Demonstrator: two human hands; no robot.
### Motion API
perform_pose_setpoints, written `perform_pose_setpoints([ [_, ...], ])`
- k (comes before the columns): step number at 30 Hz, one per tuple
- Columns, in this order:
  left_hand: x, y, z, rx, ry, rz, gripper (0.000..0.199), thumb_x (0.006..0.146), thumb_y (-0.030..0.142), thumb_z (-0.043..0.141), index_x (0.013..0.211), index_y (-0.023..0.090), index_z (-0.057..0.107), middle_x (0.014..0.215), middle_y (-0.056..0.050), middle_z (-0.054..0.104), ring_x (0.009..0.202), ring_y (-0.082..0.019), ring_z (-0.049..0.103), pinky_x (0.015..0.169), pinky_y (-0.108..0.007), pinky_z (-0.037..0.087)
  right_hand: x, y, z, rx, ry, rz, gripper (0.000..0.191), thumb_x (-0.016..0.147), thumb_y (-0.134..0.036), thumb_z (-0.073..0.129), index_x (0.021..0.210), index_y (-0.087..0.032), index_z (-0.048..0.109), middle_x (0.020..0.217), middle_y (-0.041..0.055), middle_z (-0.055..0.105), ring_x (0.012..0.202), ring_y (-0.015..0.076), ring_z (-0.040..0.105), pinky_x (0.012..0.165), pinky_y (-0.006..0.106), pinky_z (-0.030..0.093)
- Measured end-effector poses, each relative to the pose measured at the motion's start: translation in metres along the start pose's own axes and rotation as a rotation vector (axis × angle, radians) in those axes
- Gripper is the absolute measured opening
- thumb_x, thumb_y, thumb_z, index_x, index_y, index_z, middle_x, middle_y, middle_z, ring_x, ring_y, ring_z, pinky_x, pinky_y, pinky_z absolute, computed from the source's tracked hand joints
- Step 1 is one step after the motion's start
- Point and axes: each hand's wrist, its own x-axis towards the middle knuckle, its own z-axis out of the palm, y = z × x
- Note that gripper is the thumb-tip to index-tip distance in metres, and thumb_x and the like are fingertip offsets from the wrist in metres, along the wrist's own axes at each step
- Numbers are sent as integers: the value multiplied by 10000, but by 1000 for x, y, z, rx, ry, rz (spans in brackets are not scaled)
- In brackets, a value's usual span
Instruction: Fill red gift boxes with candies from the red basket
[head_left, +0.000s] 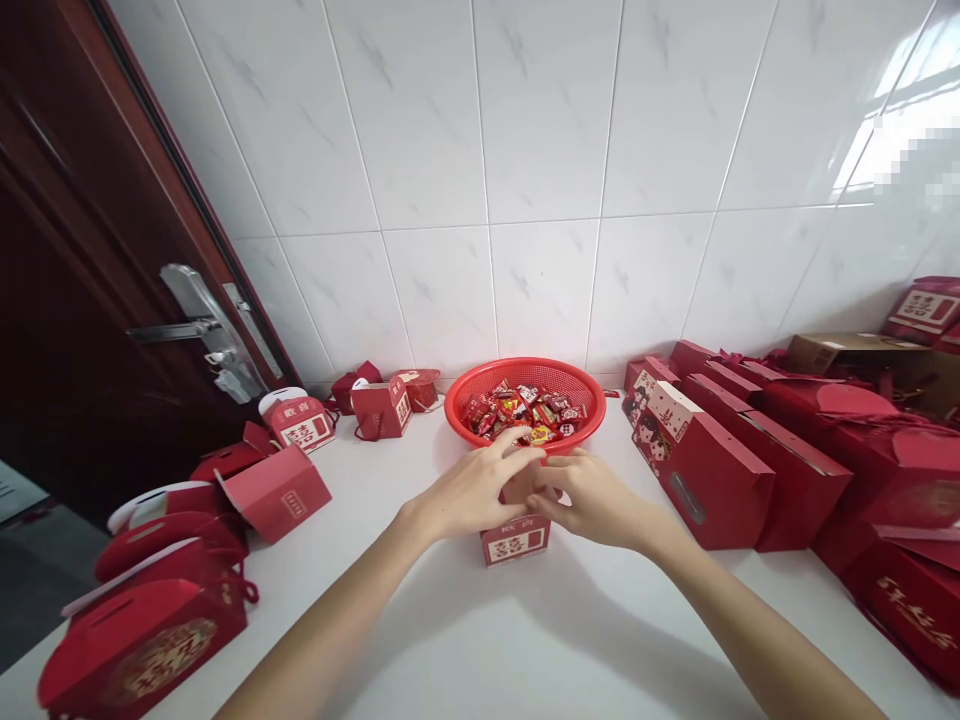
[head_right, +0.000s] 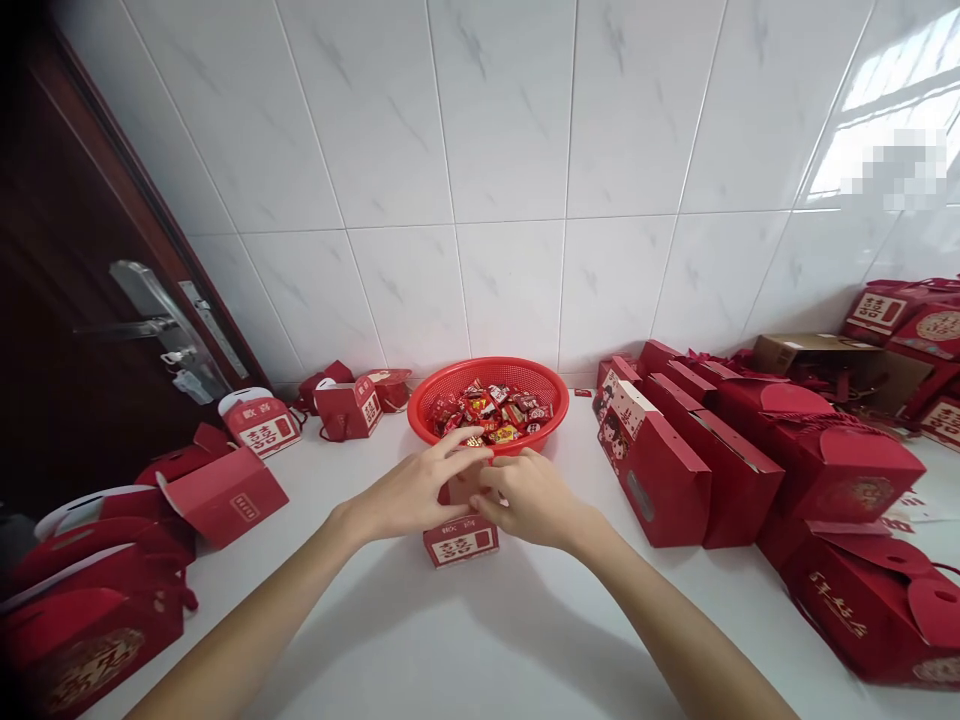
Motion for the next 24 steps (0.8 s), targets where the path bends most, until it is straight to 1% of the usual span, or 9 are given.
perform_pose_setpoints([
  [3, -13, -3, -16, 36, -2, -56, 563, 832, 262, 656, 1383, 316, 552, 1540, -55, 430, 1207, -288, 607, 930, -349, 524, -2, 1, -7, 27, -72, 141, 114, 900, -273, 662, 833, -182, 678, 740, 17, 682, 617, 134, 535, 621, 264, 340],
  [6, -25, -8, -26, 17, -85, -138, 669, 808, 339, 689, 1449, 371, 497, 1462, -31, 523, 1233, -294, 583, 965, -353, 496, -5, 2, -14, 9, -147, 242, 246, 857, -433, 725, 928, -203, 674, 735, 14, 671, 632, 164, 573, 567, 256, 321],
  [9, -33, -10, -24, 27, -201, -270, 768, 800, 500, 688, 1508, 337, 437, 1348, -79, 616, 1252, -343, 555, 977, -395, 473, -7, -1, -16, 28, -196, 292, 430, 788, -524, 772, 1049, -224, 610, 780, 7, 668, 682, 195, 613, 569, 251, 345],
  [11, -36, -8, -19, 49, -220, -367, 762, 821, 573, 637, 1508, 302, 446, 1340, -117, 619, 1278, -374, 528, 978, -425, 463, -7, -2, -15, 93, -245, 311, 531, 757, -534, 794, 1123, -233, 554, 854, 16, 676, 736, 208, 640, 597, 253, 383],
  [13, -39, -4, -16, 50, -206, -420, 720, 849, 576, 595, 1501, 307, 450, 1374, -118, 600, 1284, -376, 524, 967, -427, 463, -7, -3, -13, 152, -297, 326, 608, 731, -542, 809, 1173, -239, 519, 918, 33, 673, 786, 218, 651, 625, 260, 411],
  [16, -42, -1, -15, -28, -174, -440, 673, 845, 528, 603, 1468, 311, 467, 1312, -89, 649, 1126, -331, 630, 836, -359, 504, -7, 1, -12, 234, -359, 339, 693, 689, -556, 824, 1213, -250, 488, 917, 31, 648, 813, 220, 631, 636, 261, 429],
  [19, -44, -6, -14, -164, -167, -443, 679, 784, 506, 678, 1406, 288, 510, 1208, -60, 704, 989, -292, 681, 717, -302, 511, -8, 6, -11, 328, -402, 338, 748, 646, -545, 843, 1214, -256, 451, 847, -4, 614, 752, 191, 584, 604, 245, 423],
  [22, -44, -18, -9, -344, -193, -414, 734, 752, 476, 728, 1419, 283, 491, 1173, -36, 723, 1008, -278, 687, 737, -287, 526, -9, 11, -9, 410, -411, 354, 772, 614, -543, 857, 1178, -253, 416, 826, -24, 594, 707, 165, 555, 579, 236, 421],
  [24, -42, -28, -4, -438, -192, -415, 822, 737, 472, 752, 1469, 257, 445, 1219, -49, 710, 1051, -277, 679, 792, -295, 536, -9, 14, -9, 469, -419, 373, 757, 622, -551, 847, 1151, -248, 397, 847, -20, 595, 695, 153, 556, 578, 238, 434],
])
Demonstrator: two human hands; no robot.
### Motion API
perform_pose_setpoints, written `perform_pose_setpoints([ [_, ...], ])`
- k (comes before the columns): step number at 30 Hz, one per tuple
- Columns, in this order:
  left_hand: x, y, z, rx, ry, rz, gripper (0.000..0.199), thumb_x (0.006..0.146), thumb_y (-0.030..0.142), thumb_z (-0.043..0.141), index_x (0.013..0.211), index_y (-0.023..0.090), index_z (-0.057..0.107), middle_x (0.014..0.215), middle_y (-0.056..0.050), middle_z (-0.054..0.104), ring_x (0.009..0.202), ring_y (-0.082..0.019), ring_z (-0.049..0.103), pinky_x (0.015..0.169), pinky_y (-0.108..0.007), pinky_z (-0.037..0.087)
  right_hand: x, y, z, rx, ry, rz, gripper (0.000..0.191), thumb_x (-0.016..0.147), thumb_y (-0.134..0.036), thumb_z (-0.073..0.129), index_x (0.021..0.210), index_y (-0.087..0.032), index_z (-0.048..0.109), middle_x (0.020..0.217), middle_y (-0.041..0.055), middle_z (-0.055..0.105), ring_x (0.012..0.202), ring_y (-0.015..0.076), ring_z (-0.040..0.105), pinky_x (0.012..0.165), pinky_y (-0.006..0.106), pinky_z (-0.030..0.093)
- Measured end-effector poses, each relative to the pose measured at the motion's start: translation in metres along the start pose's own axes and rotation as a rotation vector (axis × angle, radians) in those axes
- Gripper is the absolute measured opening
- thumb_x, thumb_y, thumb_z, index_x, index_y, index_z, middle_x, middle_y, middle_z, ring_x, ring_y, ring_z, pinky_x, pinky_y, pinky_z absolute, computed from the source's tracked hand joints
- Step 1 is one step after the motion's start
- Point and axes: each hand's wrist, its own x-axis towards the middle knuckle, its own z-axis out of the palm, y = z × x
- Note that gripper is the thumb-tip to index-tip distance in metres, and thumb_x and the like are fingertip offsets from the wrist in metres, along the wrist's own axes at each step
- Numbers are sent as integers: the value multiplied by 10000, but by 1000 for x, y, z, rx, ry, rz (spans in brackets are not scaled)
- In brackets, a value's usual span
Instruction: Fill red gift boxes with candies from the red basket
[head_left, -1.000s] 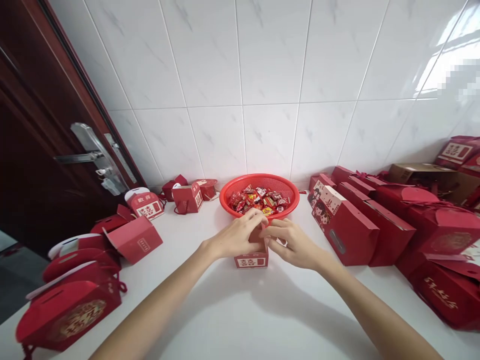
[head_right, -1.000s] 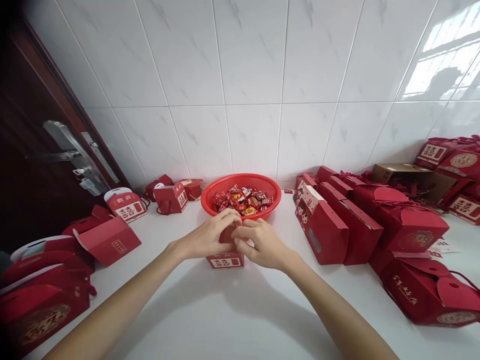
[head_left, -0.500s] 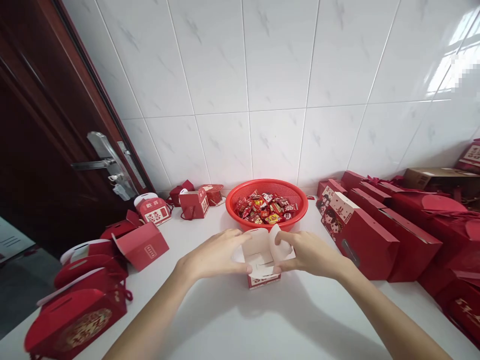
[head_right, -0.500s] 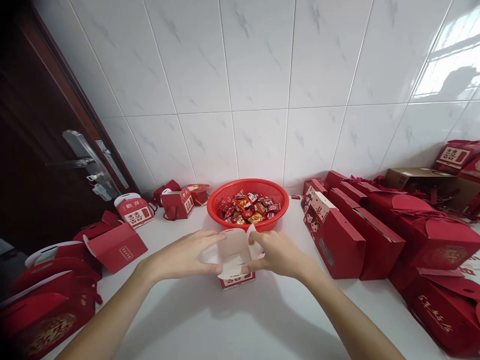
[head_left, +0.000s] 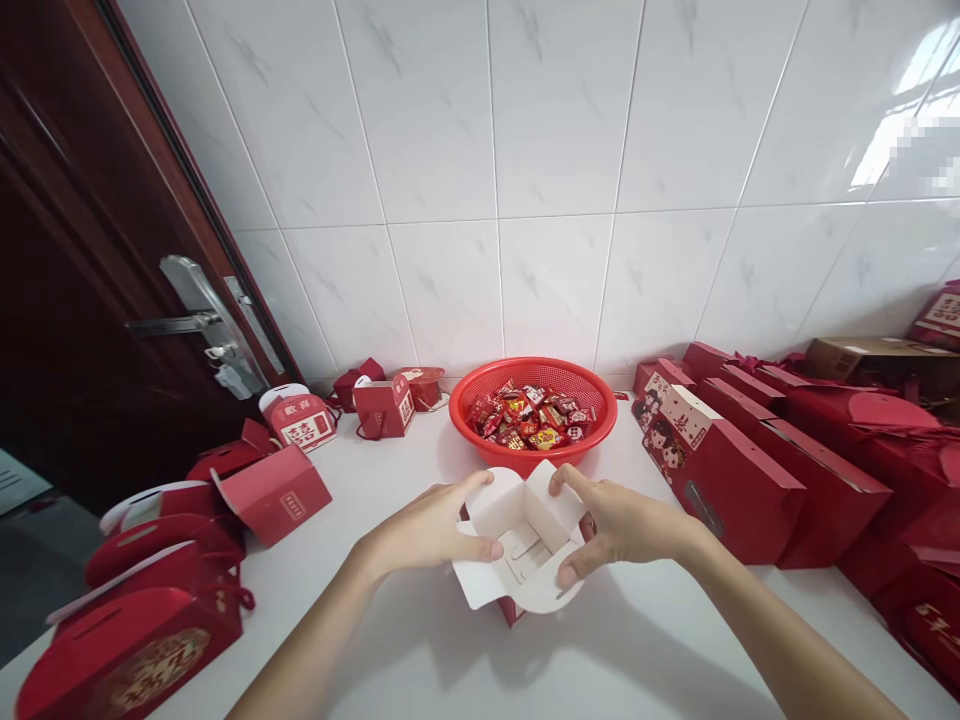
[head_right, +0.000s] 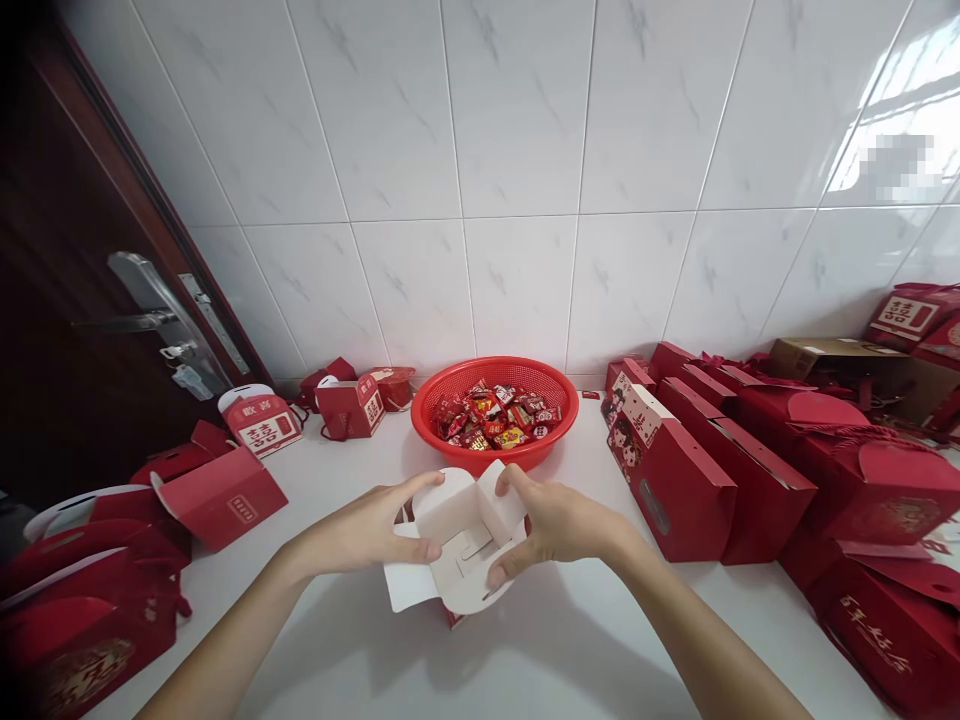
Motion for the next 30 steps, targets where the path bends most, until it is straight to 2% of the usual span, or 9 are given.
perform_pose_setpoints([
  [3, 11, -9, 1, -44, 46, -2, 919, 725, 480, 764, 1520, 197, 402, 1342, -101, 650, 1132, -300, 648, 879, -326, 529, 1, 2, -3, 82, -32, 27, 714, 663, -556, 818, 1128, -248, 372, 849, -22, 596, 654, 130, 551, 567, 238, 443],
  [7, 24, -14, 4, -43, 82, 37, 840, 758, 447, 734, 1509, 208, 442, 1477, -113, 548, 1259, -323, 575, 993, -375, 488, 0, 4, -7, 156, -52, 63, 689, 682, -530, 816, 1104, -251, 350, 784, -49, 578, 595, 105, 530, 533, 228, 445],
  [13, 33, -11, 6, -57, 50, 111, 787, 796, 428, 705, 1513, 246, 436, 1510, -87, 519, 1269, -300, 567, 999, -365, 489, -3, 12, -11, 292, -93, 136, 665, 680, -489, 823, 1078, -249, 347, 801, -41, 598, 607, 110, 570, 508, 230, 499],
  [15, 35, -7, 5, -15, 79, 111, 724, 812, 443, 678, 1482, 249, 484, 1428, -83, 596, 1154, -286, 628, 909, -346, 521, -2, 14, -13, 296, -76, 154, 648, 691, -493, 817, 1085, -245, 367, 803, -42, 606, 574, 97, 571, 527, 237, 510],
  [18, 36, 0, 1, 78, 102, 85, 647, 826, 471, 652, 1428, 255, 558, 1122, -51, 738, 923, -246, 679, 772, -314, 521, -2, 15, -20, 241, -20, 137, 643, 691, -525, 813, 1102, -239, 410, 872, -21, 612, 582, 104, 596, 529, 246, 509],
  [22, 30, 11, -16, 160, 130, 113, 528, 859, 544, 611, 1314, 281, 664, 924, -7, 750, 833, -215, 680, 739, -287, 503, -9, 11, -44, 81, -2, 75, 532, 734, -527, 773, 1093, -204, 549, 796, -7, 626, 627, 145, 621, 571, 270, 503],
  [24, 30, 18, -29, 193, 225, 130, 494, 875, 563, 587, 1261, 276, 700, 968, -15, 758, 862, -217, 682, 759, -289, 507, -12, 9, -61, 5, 88, 23, 452, 793, -558, 706, 1038, -186, 628, 753, 15, 653, 656, 170, 640, 595, 282, 490],
  [27, 47, 30, -49, 234, 342, 174, 452, 887, 540, 572, 1201, 257, 732, 1039, -28, 767, 907, -228, 688, 784, -298, 516, -3, 9, -86, 13, 335, -45, 432, 859, -595, 607, 949, -177, 672, 755, 42, 691, 717, 199, 672, 643, 299, 504],
  [30, 89, 40, -57, 261, 256, 262, 370, 882, 425, 587, 1151, 231, 751, 1044, -31, 776, 923, -226, 702, 806, -288, 524, 33, 15, -100, -50, 567, -52, 351, 940, -479, 516, 911, -162, 666, 863, 78, 732, 820, 211, 686, 722, 304, 522],
])
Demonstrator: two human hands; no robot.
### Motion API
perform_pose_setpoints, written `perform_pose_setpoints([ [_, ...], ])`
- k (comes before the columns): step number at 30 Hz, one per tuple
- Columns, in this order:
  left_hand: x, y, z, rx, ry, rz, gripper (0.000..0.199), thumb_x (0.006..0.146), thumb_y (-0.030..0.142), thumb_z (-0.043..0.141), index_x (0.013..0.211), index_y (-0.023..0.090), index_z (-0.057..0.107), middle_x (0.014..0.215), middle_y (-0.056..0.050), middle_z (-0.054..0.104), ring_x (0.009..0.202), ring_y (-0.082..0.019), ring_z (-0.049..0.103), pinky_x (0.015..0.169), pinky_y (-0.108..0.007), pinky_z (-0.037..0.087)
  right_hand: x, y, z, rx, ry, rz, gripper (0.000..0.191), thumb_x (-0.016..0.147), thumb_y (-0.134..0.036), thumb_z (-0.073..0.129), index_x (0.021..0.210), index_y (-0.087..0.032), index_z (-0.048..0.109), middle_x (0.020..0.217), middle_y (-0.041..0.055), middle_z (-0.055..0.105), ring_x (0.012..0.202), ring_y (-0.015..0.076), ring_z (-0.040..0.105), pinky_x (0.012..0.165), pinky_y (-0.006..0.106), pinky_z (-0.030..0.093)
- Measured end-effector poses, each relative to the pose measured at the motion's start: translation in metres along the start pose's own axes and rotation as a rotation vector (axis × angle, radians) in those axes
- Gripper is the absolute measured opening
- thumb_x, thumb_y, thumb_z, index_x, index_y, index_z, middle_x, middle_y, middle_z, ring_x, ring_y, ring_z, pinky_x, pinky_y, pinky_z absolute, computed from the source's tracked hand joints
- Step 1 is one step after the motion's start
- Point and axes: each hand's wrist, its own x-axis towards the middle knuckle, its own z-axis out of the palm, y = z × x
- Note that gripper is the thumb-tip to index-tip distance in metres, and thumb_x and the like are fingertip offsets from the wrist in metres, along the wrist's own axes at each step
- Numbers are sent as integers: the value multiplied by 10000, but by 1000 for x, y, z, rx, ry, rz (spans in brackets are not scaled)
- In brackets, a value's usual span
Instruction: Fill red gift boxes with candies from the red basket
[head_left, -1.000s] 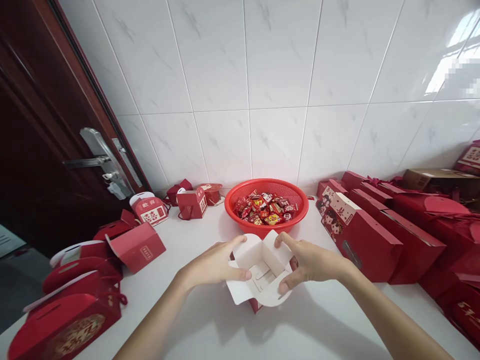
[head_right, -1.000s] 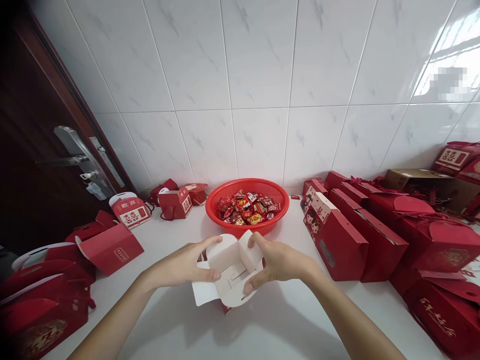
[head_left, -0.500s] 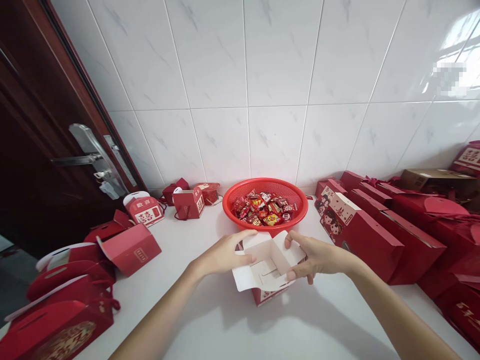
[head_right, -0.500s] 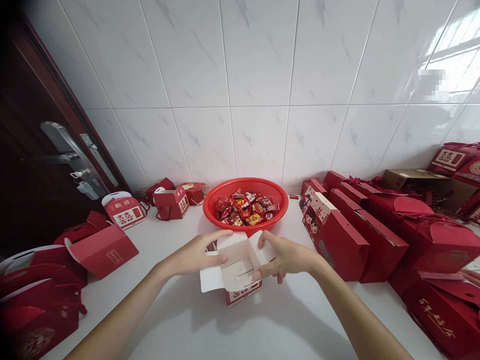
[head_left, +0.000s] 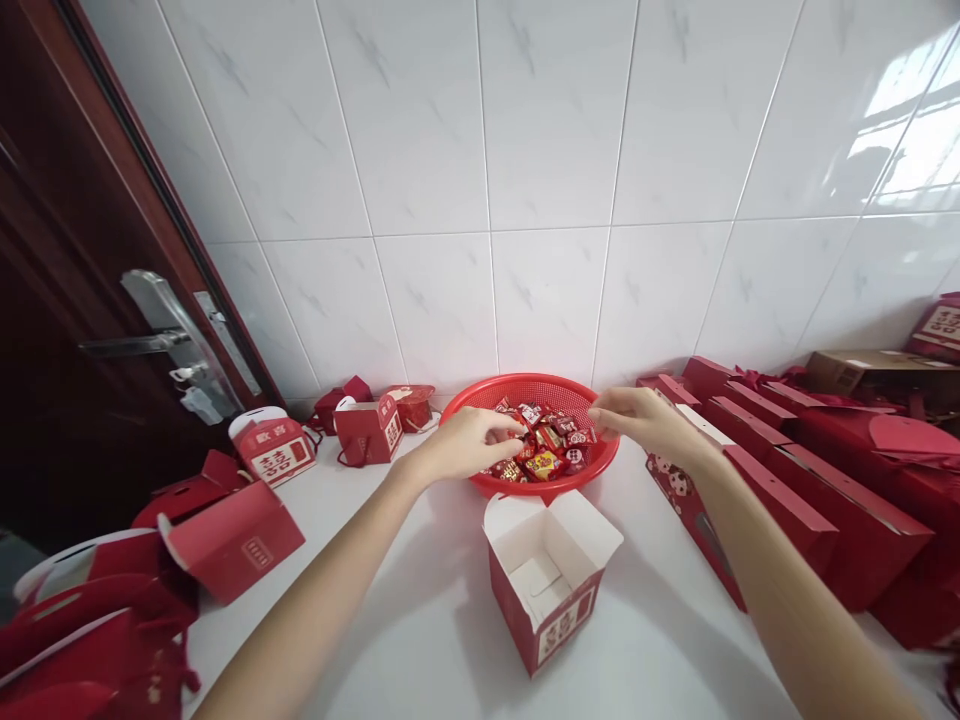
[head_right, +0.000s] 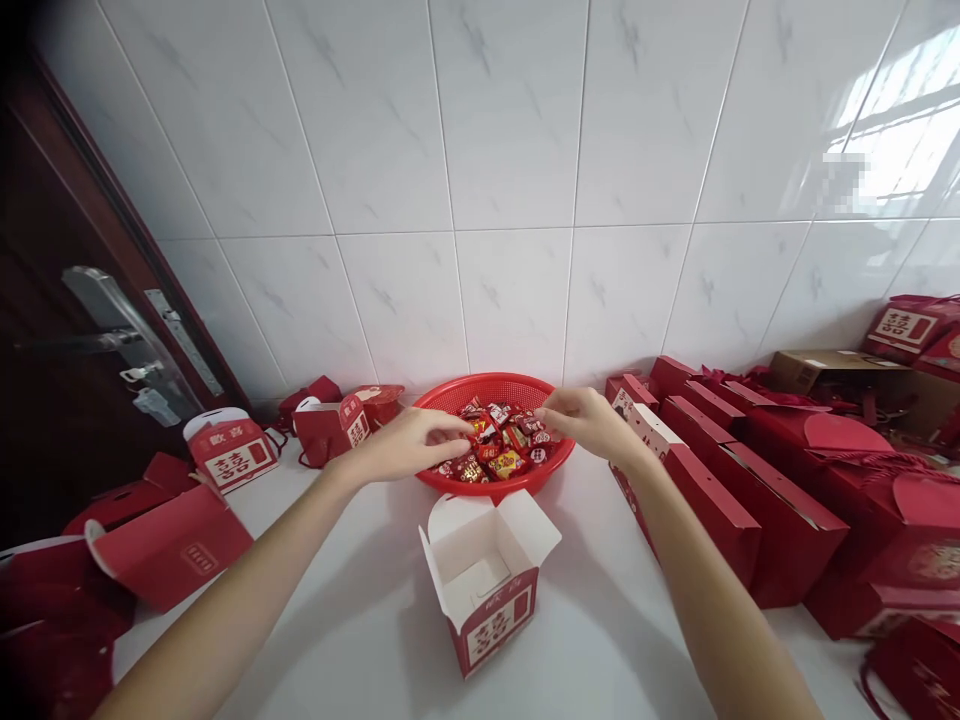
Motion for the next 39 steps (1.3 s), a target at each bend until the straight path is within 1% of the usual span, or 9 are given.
perform_pose_setpoints([
  [3, 48, -5, 19, 79, -269, 134, 320, 862, 306, 605, 1137, 253, 760, 1071, -20, 777, 972, -225, 706, 850, -278, 513, 43, 12, 24, -389, 4, 84, 167, 893, -172, 516, 932, -161, 678, 953, 83, 744, 904, 204, 683, 764, 283, 497],
  [6, 81, -9, 46, 178, -465, 179, 413, 770, 307, 714, 1178, 259, 745, 1174, -51, 747, 1049, -284, 689, 903, -332, 515, 77, 27, 47, -496, -59, 114, 75, 763, -114, 644, 812, -160, 677, 963, 109, 740, 926, 251, 689, 722, 298, 491],
  [9, 94, -12, 69, 333, -580, 179, 598, 706, 288, 754, 1297, 300, 670, 1328, -97, 656, 1140, -366, 640, 924, -434, 522, 92, 43, 62, -548, -173, 154, 263, 539, -96, 811, 745, -168, 664, 856, 90, 732, 830, 283, 700, 616, 292, 477],
  [12, 98, -15, 84, 510, -559, 163, 718, 672, 290, 777, 1369, 319, 606, 1460, -151, 523, 1259, -445, 542, 971, -531, 490, 96, 58, 69, -531, -237, 155, 378, 446, -45, 826, 758, -184, 664, 809, 51, 717, 779, 264, 692, 574, 271, 455],
  [16, 105, -23, 85, 544, -534, 132, 740, 639, 258, 796, 1357, 272, 618, 1412, -195, 544, 1168, -457, 600, 967, -545, 485, 97, 70, 70, -405, -209, 104, 218, 612, -39, 713, 761, -189, 663, 796, 25, 695, 758, 193, 656, 599, 247, 435],
  [21, 112, -44, 70, 425, -422, 42, 597, 664, 213, 751, 1254, 251, 671, 1183, -149, 695, 1042, -381, 673, 839, -421, 545, 100, 74, 68, -141, -84, 47, 298, 678, -64, 643, 957, -158, 689, 812, 18, 669, 742, 158, 601, 644, 253, 443],
  [31, 120, -60, 72, 203, -349, -36, 475, 772, 13, 497, 1128, 214, 740, 1011, -46, 773, 926, -184, 715, 751, -209, 510, 97, 76, 65, 406, 100, 3, 150, 676, -312, 570, 733, -187, 630, 736, 6, 655, 686, 152, 559, 649, 281, 443],
  [36, 120, -58, 70, 163, -373, -42, 299, 853, 238, 581, 1093, 187, 752, 1017, -72, 769, 940, -249, 709, 826, -288, 515, 93, 76, 63, 520, 199, 63, 159, 672, -344, 571, 723, -198, 609, 694, -6, 636, 663, 148, 531, 656, 289, 414],
  [39, 116, -54, 70, 149, -458, -17, 605, 670, 440, 795, 1230, 239, 688, 1160, -61, 737, 1033, -300, 682, 860, -325, 514, 90, 71, 61, 557, 191, 62, 170, 649, -349, 624, 729, -199, 621, 701, -11, 645, 674, 149, 539, 667, 286, 415],
])
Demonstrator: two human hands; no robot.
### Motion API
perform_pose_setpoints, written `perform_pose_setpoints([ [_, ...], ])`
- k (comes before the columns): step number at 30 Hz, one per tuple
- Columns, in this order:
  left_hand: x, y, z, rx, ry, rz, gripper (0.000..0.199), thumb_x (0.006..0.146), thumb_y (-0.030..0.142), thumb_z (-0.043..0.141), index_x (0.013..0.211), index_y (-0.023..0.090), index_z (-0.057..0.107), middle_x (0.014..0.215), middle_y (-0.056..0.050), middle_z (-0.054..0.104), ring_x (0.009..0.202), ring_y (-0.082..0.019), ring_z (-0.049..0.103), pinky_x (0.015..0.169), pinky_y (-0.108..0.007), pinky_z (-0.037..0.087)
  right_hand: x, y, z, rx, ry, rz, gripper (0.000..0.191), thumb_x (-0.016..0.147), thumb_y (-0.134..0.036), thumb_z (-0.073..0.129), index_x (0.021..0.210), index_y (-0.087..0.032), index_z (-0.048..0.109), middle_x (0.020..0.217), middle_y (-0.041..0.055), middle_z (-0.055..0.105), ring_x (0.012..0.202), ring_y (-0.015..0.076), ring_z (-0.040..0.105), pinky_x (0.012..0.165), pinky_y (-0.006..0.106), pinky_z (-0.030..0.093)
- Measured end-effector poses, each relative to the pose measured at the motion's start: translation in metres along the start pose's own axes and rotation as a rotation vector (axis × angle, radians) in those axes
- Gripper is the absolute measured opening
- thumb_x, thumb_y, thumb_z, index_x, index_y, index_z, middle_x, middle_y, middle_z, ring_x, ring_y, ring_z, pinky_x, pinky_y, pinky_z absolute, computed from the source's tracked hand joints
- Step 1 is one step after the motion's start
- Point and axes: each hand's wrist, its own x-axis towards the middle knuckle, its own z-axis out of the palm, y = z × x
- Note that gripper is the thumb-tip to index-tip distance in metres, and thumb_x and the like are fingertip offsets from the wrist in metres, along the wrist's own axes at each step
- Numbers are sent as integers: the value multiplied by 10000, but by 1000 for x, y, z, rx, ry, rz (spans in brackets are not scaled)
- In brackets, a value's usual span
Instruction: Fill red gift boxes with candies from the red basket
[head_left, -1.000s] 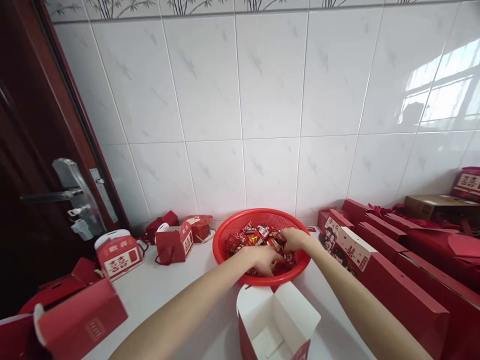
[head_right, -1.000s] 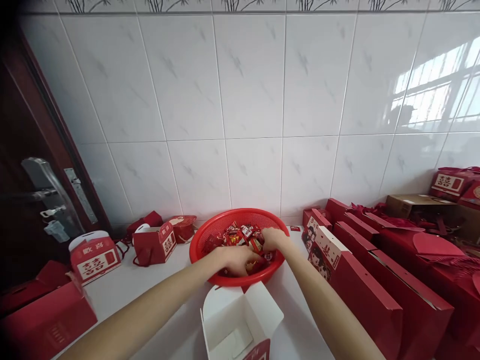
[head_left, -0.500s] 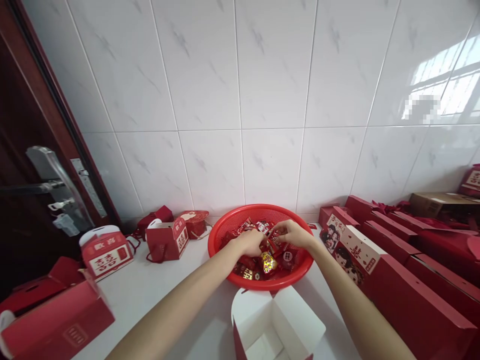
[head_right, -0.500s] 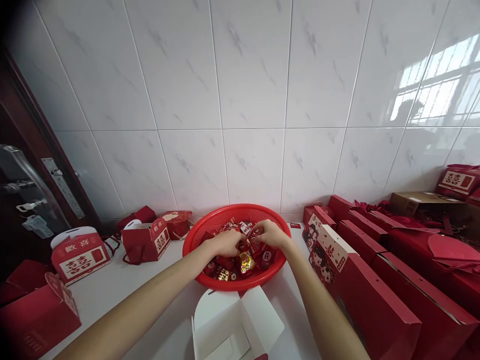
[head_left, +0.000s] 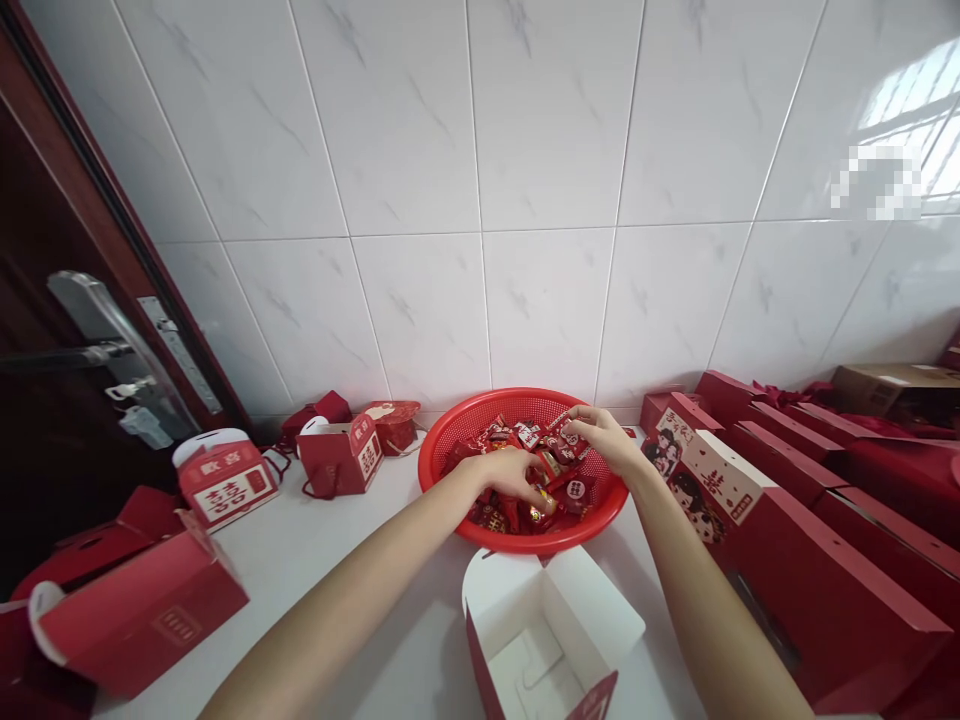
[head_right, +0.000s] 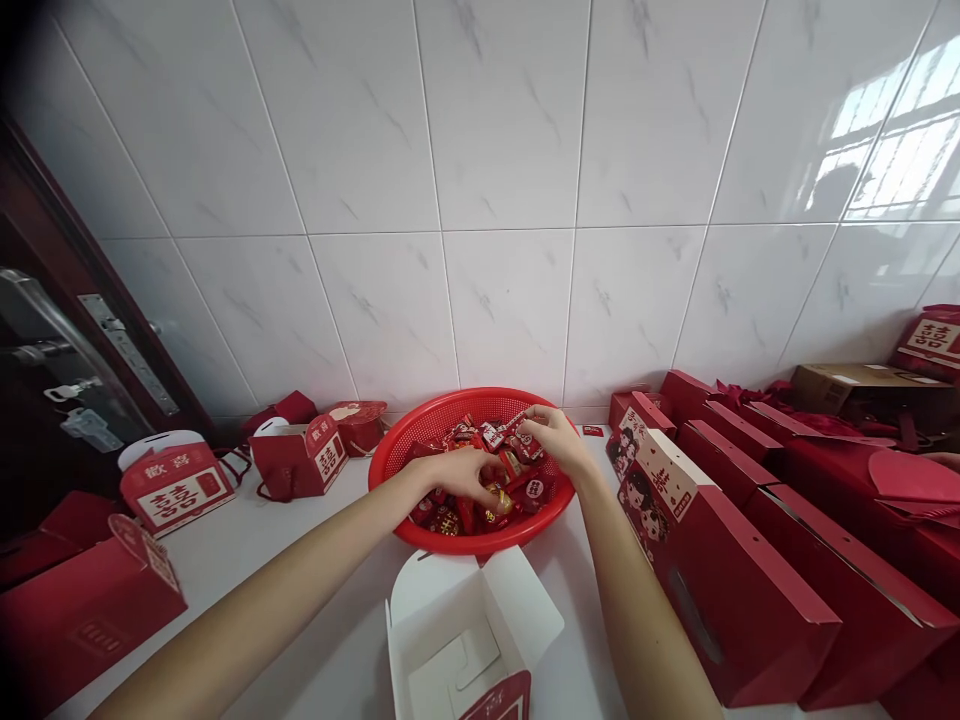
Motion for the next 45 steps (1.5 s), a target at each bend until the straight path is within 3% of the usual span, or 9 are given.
perform_pose_setpoints([
  [3, -1, 5, 2, 57, -83, 6, 910, 514, 402, 882, 1366, 282, 584, 1300, -75, 672, 1134, -341, 638, 878, -352, 509, -2, -4, 1, 34, -40, -2, 176, 618, -331, 675, 724, -197, 630, 731, -12, 662, 703, 152, 564, 688, 283, 425],
  [8, -1, 8, 1, 92, -98, 16, 633, 601, 367, 847, 1201, 249, 684, 1130, -61, 727, 1013, -311, 677, 804, -323, 511, -3, -1, 1, 79, -62, -6, 175, 628, -318, 684, 744, -195, 638, 715, -11, 671, 687, 152, 577, 680, 288, 428],
  [12, -2, 3, -4, 58, 209, -13, 562, 608, 400, 858, 1129, 259, 698, 1019, -29, 735, 979, -287, 684, 815, -306, 509, -1, 5, 0, 81, 10, -20, 170, 669, -331, 672, 767, -198, 634, 704, -14, 663, 687, 150, 564, 678, 289, 419],
  [19, -2, 4, -9, 61, 547, -178, 582, 896, 319, 575, 1447, 181, 448, 1399, -182, 531, 1244, -345, 565, 1000, -438, 453, 0, 8, -1, 129, 93, -21, 216, 679, -373, 694, 781, -193, 630, 749, -1, 676, 692, 152, 560, 668, 293, 417],
  [21, -4, 7, -8, 55, 451, -109, 444, 866, 327, 610, 1296, 215, 609, 1260, -107, 645, 1134, -286, 639, 952, -355, 488, 0, 8, -1, 132, 98, -17, 219, 672, -376, 695, 778, -193, 634, 745, 1, 675, 685, 154, 559, 657, 292, 417],
  [24, -10, 10, -7, 32, 55, 4, 341, 663, 353, 789, 989, 259, 750, 932, 1, 747, 850, -218, 706, 726, -251, 534, 0, 7, -1, 135, 88, -18, 209, 668, -370, 693, 765, -195, 636, 737, 4, 677, 696, 160, 569, 667, 293, 423],
  [28, -13, 13, -4, 145, -298, -127, 514, 529, 333, 810, 1035, 272, 742, 1007, -26, 754, 814, -252, 693, 603, -274, 518, 0, 5, 0, 148, 69, -15, 206, 630, -359, 696, 736, -193, 635, 715, 7, 674, 699, 162, 569, 666, 289, 424],
  [34, -11, 14, -2, 196, -280, -224, 482, 412, 207, 802, 887, 255, 732, 885, -40, 744, 718, -267, 666, 580, -309, 510, -1, 5, 1, 117, 54, -22, 200, 647, -362, 709, 733, -194, 642, 709, -1, 668, 675, 150, 553, 653, 286, 414],
  [45, -13, 7, -3, -2, -128, -42, 104, 592, 219, 735, 566, 202, 636, 588, 15, 647, 562, -171, 577, 537, -262, 429, -5, -4, -2, 187, 48, 12, 219, 634, -376, 730, 745, -200, 661, 728, 0, 687, 681, 158, 578, 663, 295, 435],
])
